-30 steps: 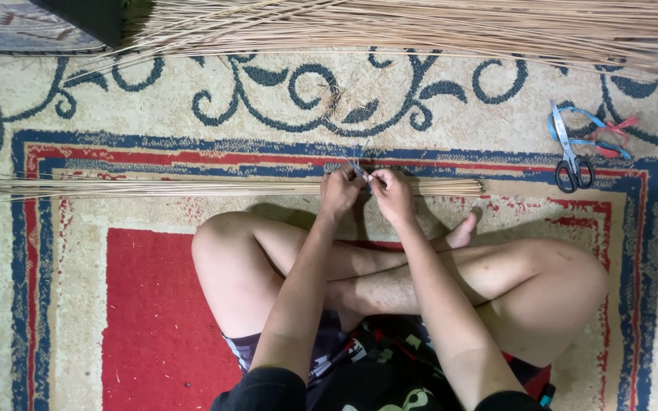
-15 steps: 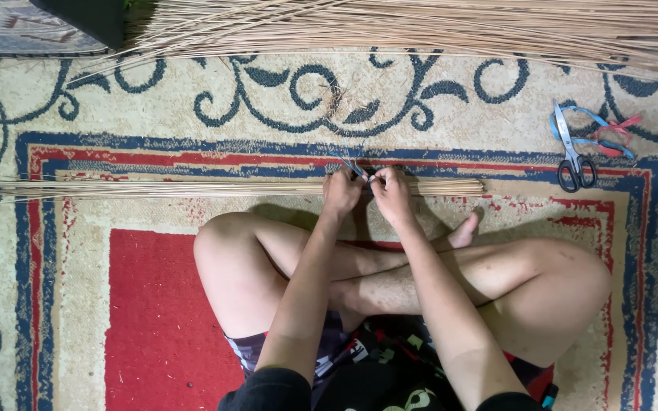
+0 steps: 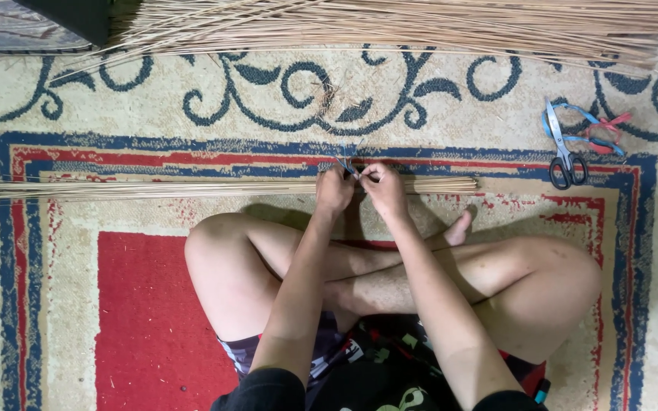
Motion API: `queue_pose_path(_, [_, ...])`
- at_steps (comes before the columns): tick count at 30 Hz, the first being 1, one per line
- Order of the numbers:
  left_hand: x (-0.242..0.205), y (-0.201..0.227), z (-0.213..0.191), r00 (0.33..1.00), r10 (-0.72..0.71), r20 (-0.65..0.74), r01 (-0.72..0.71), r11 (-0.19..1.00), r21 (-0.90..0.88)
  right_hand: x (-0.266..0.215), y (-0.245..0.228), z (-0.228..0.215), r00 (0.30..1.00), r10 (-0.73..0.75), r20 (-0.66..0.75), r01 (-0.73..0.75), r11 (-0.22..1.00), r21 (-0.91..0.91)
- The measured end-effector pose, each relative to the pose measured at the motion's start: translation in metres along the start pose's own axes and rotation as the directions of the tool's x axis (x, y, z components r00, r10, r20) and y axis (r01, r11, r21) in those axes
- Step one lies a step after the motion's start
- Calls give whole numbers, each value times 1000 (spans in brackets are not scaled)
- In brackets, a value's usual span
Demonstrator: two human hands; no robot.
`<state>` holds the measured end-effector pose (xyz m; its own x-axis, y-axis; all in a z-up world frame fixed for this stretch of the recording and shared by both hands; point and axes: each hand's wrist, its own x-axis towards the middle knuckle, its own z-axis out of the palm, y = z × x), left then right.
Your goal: The person is bundling a group of thin wooden sticks together by wrapping a blue plastic string around them multiple times and tying a knot.
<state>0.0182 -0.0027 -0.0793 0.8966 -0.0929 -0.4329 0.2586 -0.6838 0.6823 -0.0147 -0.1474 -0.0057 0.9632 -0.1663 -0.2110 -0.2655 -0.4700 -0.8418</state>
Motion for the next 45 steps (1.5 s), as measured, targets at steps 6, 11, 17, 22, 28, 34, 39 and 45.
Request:
queue_pose_path(6, [-3,5,-1,1000,-5,-25,5,1000,7,-6,2,-6,969,-240,54,244,963,-111])
queue_pose_path(11, [-2,9,-5,1000,15,-15,-15,1000,13,-3,5,-10,962,-263,71,272,917,-293])
queue_pose_path(17, [-14,28,-23,999,49,3,-49,999,-2,9,14,-14,967,-238,90,248,802,-544])
queue_pose_path(22, [-21,31,-27,998,63,10,-62,996,-62,28,34,-14,963,118,243,32,842,-538])
queue_pose_path(28, [-22,36,-29,997,73,13,-73,997,-40,17,2,-33,884,189,429,40,881,-471])
queue_pose_path(34, [-19,37,-31,997,66,43,-65,998,-21,5,28,-6,909,-399,117,384,698,-604])
queue_pose_path(39, [-21,41,-34,996,69,47,-68,997,-22,-5,22,-8,722,-691,44,516,494,-700])
queue_pose_path(45, [-28,51,-43,997,38,67,-40,999,17,-23,-3,-6,781,-620,-71,408,593,-694])
